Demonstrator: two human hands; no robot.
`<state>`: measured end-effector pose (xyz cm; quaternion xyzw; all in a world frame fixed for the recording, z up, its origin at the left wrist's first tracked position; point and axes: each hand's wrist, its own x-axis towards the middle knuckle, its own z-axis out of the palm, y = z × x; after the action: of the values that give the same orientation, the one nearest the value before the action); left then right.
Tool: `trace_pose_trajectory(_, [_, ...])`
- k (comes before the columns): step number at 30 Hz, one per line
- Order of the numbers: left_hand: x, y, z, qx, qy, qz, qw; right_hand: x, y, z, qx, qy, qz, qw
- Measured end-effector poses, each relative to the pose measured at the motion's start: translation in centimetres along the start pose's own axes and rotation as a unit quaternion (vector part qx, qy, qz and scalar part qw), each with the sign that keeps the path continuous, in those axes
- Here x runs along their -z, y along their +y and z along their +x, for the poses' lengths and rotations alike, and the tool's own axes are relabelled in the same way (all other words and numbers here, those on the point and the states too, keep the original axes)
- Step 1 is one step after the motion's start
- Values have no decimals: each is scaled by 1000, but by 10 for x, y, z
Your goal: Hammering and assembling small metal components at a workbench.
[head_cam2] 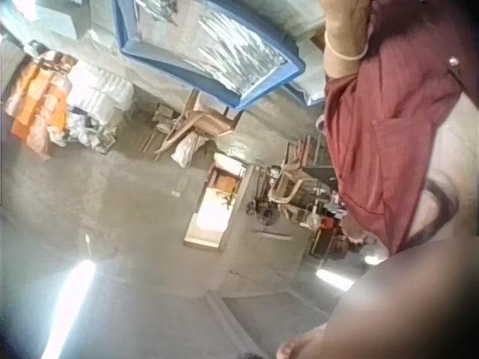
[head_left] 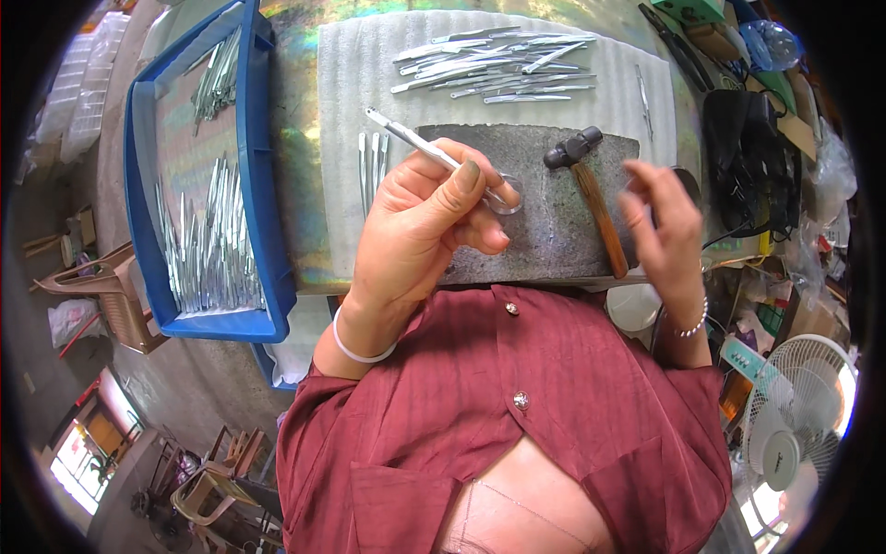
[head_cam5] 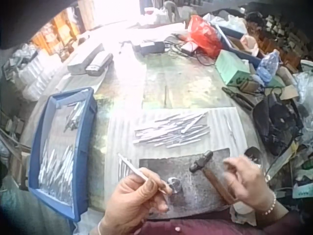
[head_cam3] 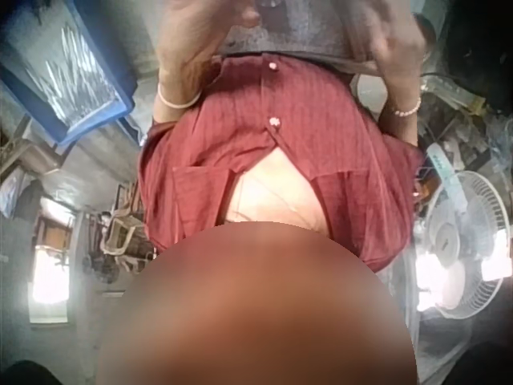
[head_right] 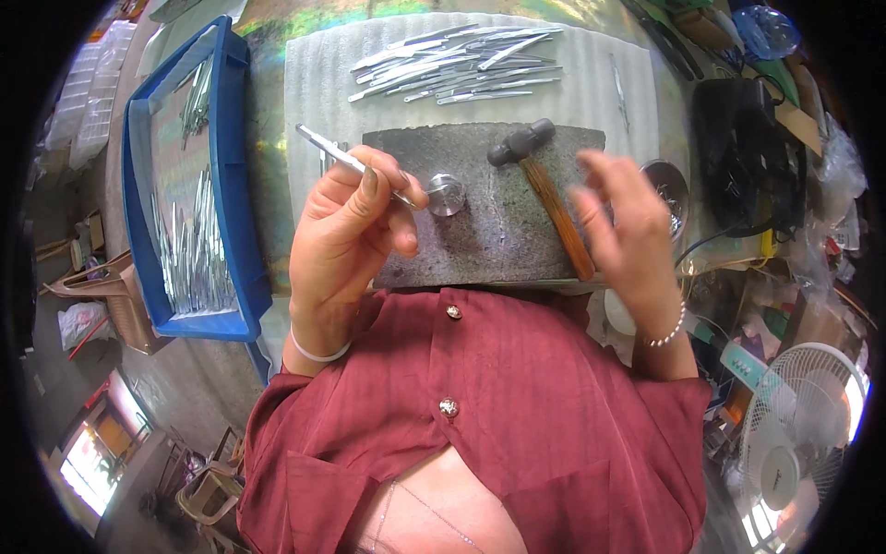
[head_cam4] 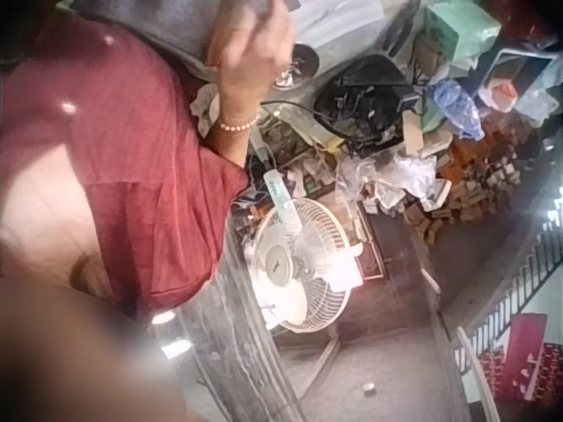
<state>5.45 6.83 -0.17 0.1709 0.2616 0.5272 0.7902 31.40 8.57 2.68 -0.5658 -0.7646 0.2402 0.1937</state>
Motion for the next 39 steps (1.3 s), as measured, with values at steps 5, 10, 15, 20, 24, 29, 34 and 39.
trace_pose_trajectory(5, [-1,0,3,15,7,27,999,8,75,46,-31,83,-46,995])
trace_pose_trajectory(10, [-18,4,-7,-1,49,182,982,1,121,92,-68,54,-84,993])
trace_pose_trajectory(15, [-19,5,-14,-29,23,290,956,-10,135,124,-89,16,-232,969])
trace_pose_trajectory(20, [-18,6,-16,-63,24,374,925,5,145,122,-17,20,-207,978])
trace_pose_trajectory(24, [-18,4,-18,-59,48,397,915,39,69,81,-41,-17,46,998])
trace_pose_trajectory(29, [-15,-4,-13,-53,25,417,907,32,-19,21,-12,-133,372,919])
trace_pose_trajectory(34, [-17,-8,-19,-96,-38,447,889,6,-52,12,-60,-192,446,872])
trace_pose_trajectory(39, [-15,-12,-31,-58,-14,376,925,-12,-59,9,-44,-187,520,832])
